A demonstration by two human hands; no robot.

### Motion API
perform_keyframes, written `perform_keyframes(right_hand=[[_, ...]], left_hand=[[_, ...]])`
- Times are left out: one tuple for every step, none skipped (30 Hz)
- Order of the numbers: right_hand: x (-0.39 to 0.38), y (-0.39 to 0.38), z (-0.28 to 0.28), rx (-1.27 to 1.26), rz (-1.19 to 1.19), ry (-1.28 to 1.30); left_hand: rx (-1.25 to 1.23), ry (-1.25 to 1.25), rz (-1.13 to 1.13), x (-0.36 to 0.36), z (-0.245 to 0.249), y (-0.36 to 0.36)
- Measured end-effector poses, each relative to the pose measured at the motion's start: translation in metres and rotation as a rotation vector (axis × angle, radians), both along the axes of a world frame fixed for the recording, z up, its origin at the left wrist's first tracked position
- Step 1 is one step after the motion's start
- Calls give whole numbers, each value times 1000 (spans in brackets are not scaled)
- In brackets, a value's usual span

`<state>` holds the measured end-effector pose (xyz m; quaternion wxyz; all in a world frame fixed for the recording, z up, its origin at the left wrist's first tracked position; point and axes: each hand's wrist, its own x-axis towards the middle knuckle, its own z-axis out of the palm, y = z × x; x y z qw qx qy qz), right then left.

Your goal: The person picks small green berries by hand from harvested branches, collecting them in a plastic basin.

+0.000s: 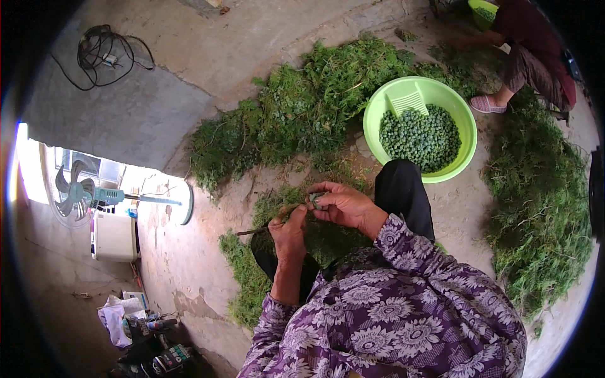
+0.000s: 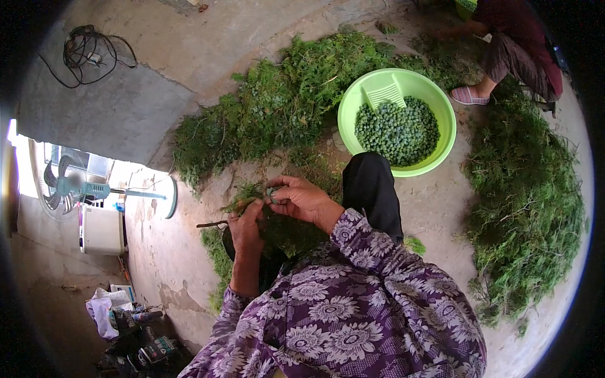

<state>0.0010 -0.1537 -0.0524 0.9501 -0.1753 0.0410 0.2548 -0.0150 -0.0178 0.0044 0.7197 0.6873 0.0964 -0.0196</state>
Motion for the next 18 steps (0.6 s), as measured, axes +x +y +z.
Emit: perform_keyframes(right_hand=[[0,-1,0,-12,6,-2],[0,-1,-1,-12,6,-1],[0,-1,-2,-27,-3,-6],[0,-1,-4,-42,-12,-11],[1,-1,-6,-42,-12,-10],[2,-1,-7,-66,-15,-15],[2,-1,-8,-90,-18,-21],[2,-2,-8,-90,-18,-21],[1,-4,-5,-74,-18,-25],[1,-6,-4,-58,-18,-29],[0,-7,-5,-58,-18,-29],[0,-9,-5,-49,-20,-31],[0,-11,-5,-39,-22,-33],[0,-12,-3,-39,-22,-34],[-3,-15,4,-37,4,-43],[-5,-17,9,-36,29,-52],[-6,-17,11,-36,29,-52],[-7,-16,14,28,71,-31]], left_hand=[[0,1,0,0,1,0],[33,-2,-3,-1,3,-1],[66,-4,-5,-1,4,-1],[66,-3,-6,-1,3,0],[40,-8,-5,0,2,2],[13,-14,-4,0,1,3],[13,-14,-5,0,0,3],[1,-6,19,1,0,3],[-11,2,42,1,-1,4],[-11,2,42,1,-1,5],[-12,0,53,3,-2,8],[-12,-2,64,4,-2,10],[-13,-3,65,6,-2,11],[-7,28,91,8,-2,12],[-2,59,116,9,-3,13],[-3,58,116,9,-4,13],[-21,56,97,8,-6,13],[-40,54,79,7,-7,13]])
